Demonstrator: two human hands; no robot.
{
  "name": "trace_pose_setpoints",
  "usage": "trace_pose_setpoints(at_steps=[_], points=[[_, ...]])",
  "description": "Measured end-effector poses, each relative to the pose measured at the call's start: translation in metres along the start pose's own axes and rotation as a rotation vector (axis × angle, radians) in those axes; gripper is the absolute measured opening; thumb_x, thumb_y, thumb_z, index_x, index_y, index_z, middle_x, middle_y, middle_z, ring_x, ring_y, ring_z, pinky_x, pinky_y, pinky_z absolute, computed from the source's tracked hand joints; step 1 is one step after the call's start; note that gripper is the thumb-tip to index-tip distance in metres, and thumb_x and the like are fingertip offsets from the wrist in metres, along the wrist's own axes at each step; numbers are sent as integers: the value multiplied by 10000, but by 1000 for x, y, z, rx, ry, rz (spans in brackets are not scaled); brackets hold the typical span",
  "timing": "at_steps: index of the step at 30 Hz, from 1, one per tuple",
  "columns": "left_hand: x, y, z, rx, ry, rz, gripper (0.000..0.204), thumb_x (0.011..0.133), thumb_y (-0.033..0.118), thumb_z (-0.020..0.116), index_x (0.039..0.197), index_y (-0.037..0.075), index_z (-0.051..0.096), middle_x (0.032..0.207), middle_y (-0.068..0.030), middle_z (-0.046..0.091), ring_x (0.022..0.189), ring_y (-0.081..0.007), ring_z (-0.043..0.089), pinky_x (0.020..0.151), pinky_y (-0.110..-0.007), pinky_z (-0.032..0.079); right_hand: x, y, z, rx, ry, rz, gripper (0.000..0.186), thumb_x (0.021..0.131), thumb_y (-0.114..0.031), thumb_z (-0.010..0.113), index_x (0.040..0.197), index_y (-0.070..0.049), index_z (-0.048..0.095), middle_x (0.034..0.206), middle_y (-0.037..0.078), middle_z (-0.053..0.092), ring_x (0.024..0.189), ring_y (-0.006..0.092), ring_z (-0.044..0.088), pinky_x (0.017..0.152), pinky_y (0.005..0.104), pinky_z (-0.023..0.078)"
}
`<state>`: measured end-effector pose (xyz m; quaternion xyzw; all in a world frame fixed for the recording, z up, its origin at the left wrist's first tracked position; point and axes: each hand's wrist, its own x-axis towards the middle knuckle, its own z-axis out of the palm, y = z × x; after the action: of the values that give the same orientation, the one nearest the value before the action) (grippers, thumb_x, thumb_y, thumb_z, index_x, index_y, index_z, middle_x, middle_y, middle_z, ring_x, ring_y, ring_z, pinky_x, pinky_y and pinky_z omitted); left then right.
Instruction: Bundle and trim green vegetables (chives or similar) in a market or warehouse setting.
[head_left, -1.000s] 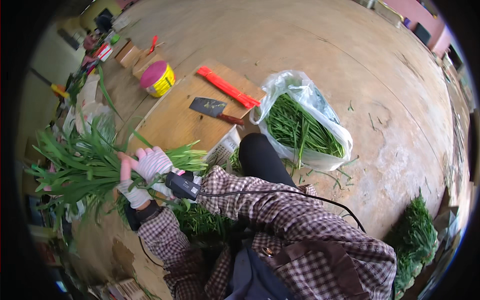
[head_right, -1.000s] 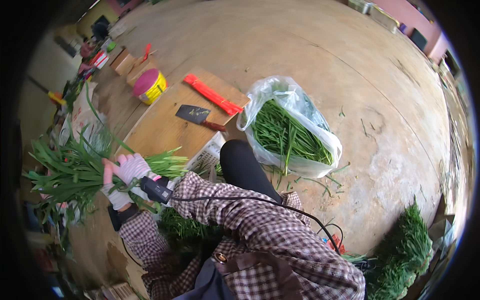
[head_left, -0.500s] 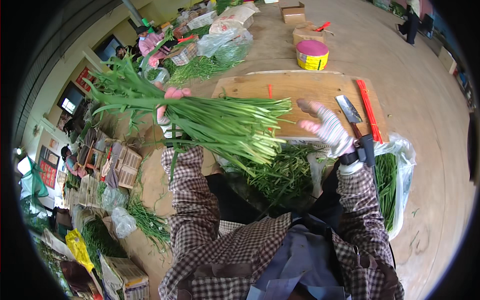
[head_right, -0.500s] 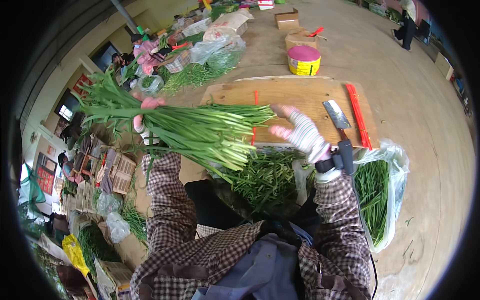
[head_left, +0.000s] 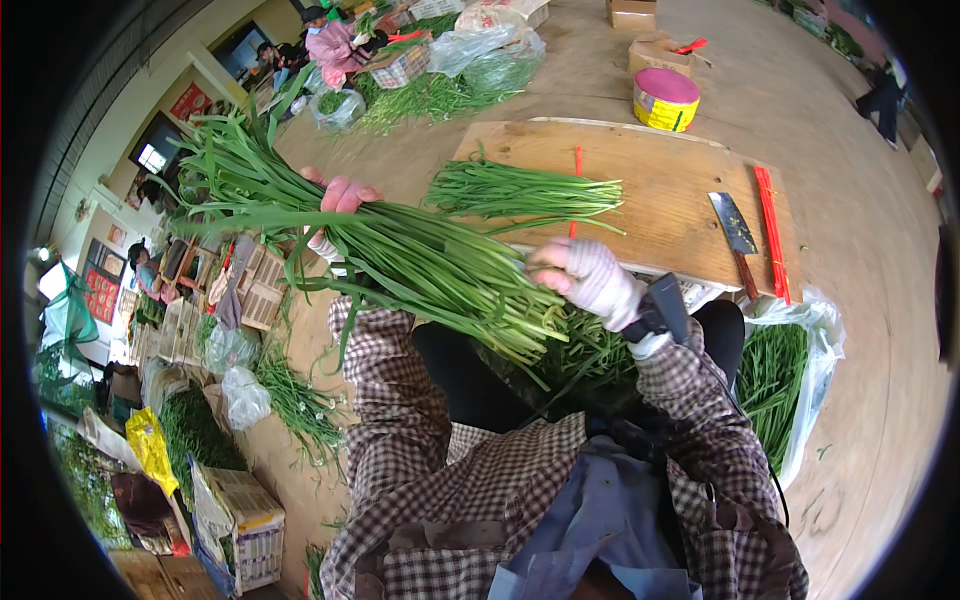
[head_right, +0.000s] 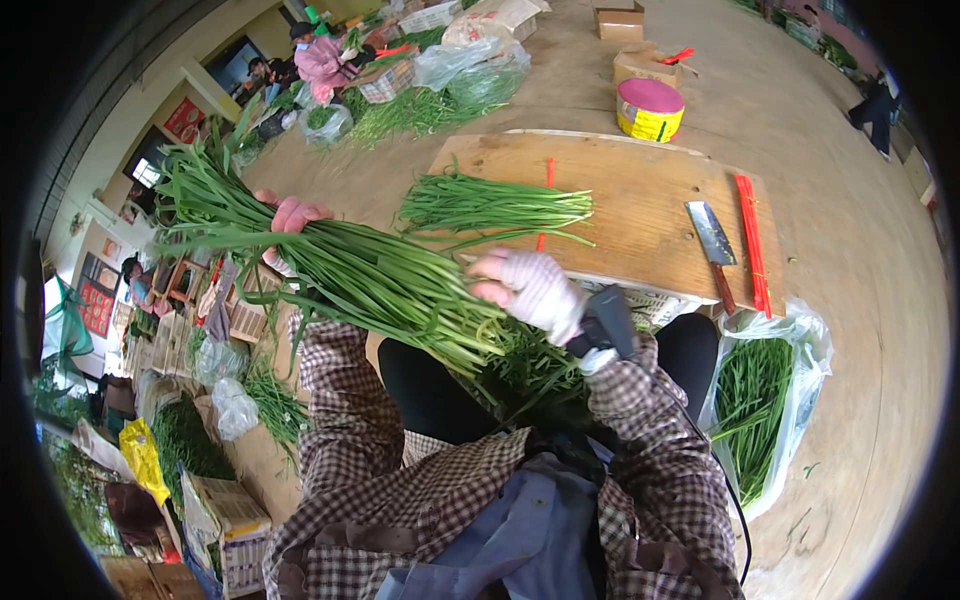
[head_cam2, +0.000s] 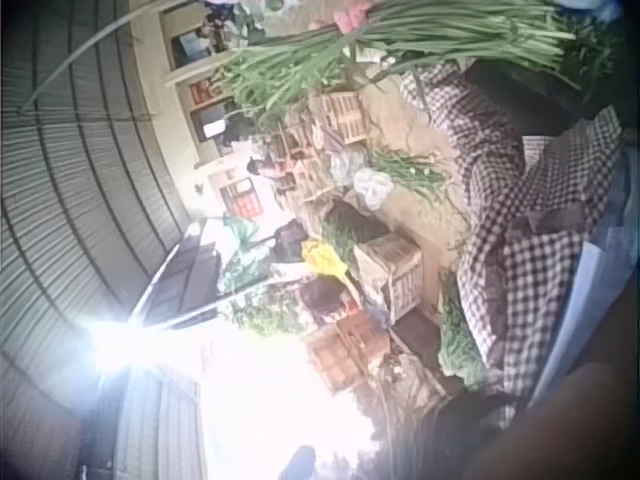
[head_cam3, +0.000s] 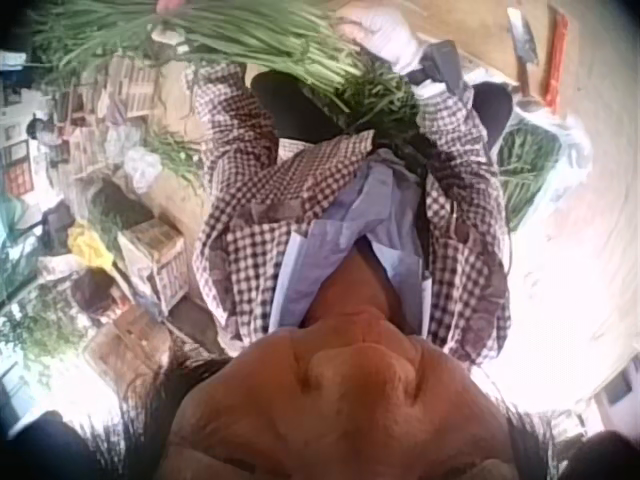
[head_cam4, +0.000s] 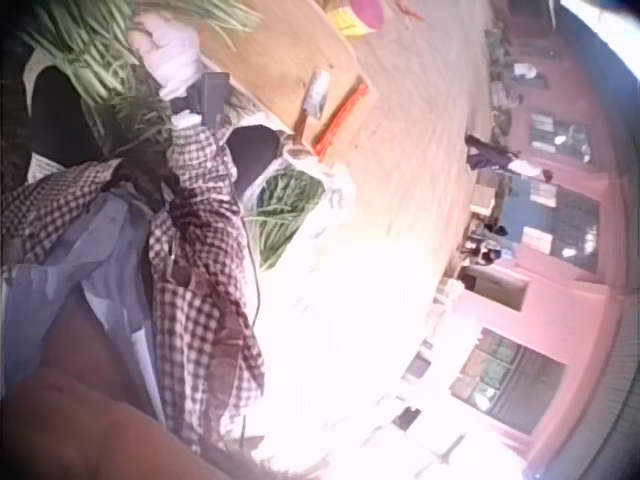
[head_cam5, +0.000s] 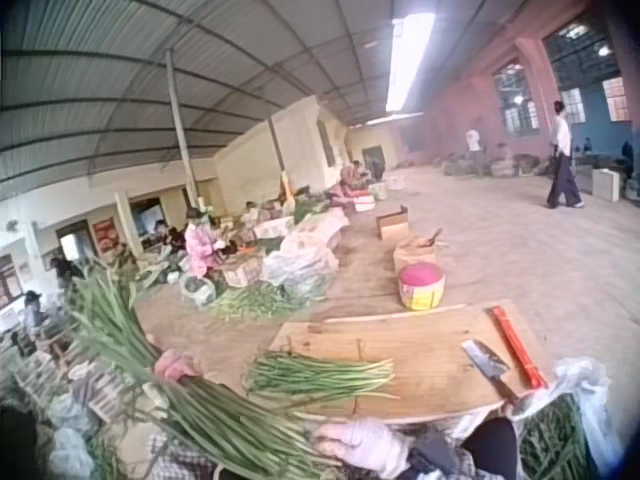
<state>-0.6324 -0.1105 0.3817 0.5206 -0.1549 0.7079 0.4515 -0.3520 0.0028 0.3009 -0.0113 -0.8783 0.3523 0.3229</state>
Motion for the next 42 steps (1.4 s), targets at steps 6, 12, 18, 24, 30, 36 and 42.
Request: trace_pose_setpoints(at_steps=[6, 12, 18, 24, 30, 36, 42], points=[[-13, 31, -12, 14, -93, -41, 609, 806, 98, 662, 1351, 98, 388, 823, 63, 473, 826, -93, 485, 999, -339, 319, -54, 30, -12, -56, -148, 341, 205, 788, -182, 696, 943, -74, 617, 799, 103, 629, 671, 254, 605, 628, 359, 510], [-15, 33, -15, 12, -90, -72, 553, 856, 194, 611, 1351, 87, 391, 828, 47, 460, 860, -117, 475, 995, -358, 314, 1, -34, -9, -604, -146, -212, 517, 675, -253, 721, 1163, -226, 553, 780, 10, 512, 725, 201, 559, 588, 333, 450], [-23, 38, -11, 112, 36, -40, 511, 867, 143, 596, 1337, 80, 405, 810, 42, 433, 858, -122, 476, 999, -346, 320, 3, -16, 34, -702, -330, -262, 271, 713, -139, 572, 978, -192, 576, 845, 17, 495, 808, 202, 557, 702, 324, 466], [-22, 67, 1, 73, -13, 5, 478, 889, 167, 538, 1348, 115, 412, 799, 37, 418, 845, -129, 460, 998, -361, 327, -82, 73, 43, -655, -997, 296, 275, 823, -247, 575, 1077, -145, 583, 1087, 121, 568, 1023, 301, 576, 815, 432, 486], [-15, 74, 6, 99, -100, 24, 474, 875, 158, 532, 1324, 88, 398, 835, 44, 445, 884, -122, 484, 1022, -349, 305, -60, 40, 38, -653, -248, 225, 317, 818, -293, 627, 1108, -182, 566, 985, 44, 618, 772, 246, 634, 636, 365, 510], [-20, 61, 2, 15, -64, 36, 495, 851, 161, 594, 1317, 121, 435, 756, 54, 418, 814, -113, 457, 1000, -342, 306, 4, -15, 69, -313, 136, 343, 377, 761, -389, 702, 883, -35, 656, 767, 129, 639, 670, 289, 619, 605, 343, 505], [-26, 60, -4, 49, -45, 21, 481, 849, 156, 592, 1310, 117, 462, 772, 47, 443, 825, -114, 476, 997, -312, 319, -13, 1, 77, -156, 168, 183, 213, 781, -275, 685, 794, -70, 629, 759, 108, 611, 640, 293, 598, 576, 351, 494]])
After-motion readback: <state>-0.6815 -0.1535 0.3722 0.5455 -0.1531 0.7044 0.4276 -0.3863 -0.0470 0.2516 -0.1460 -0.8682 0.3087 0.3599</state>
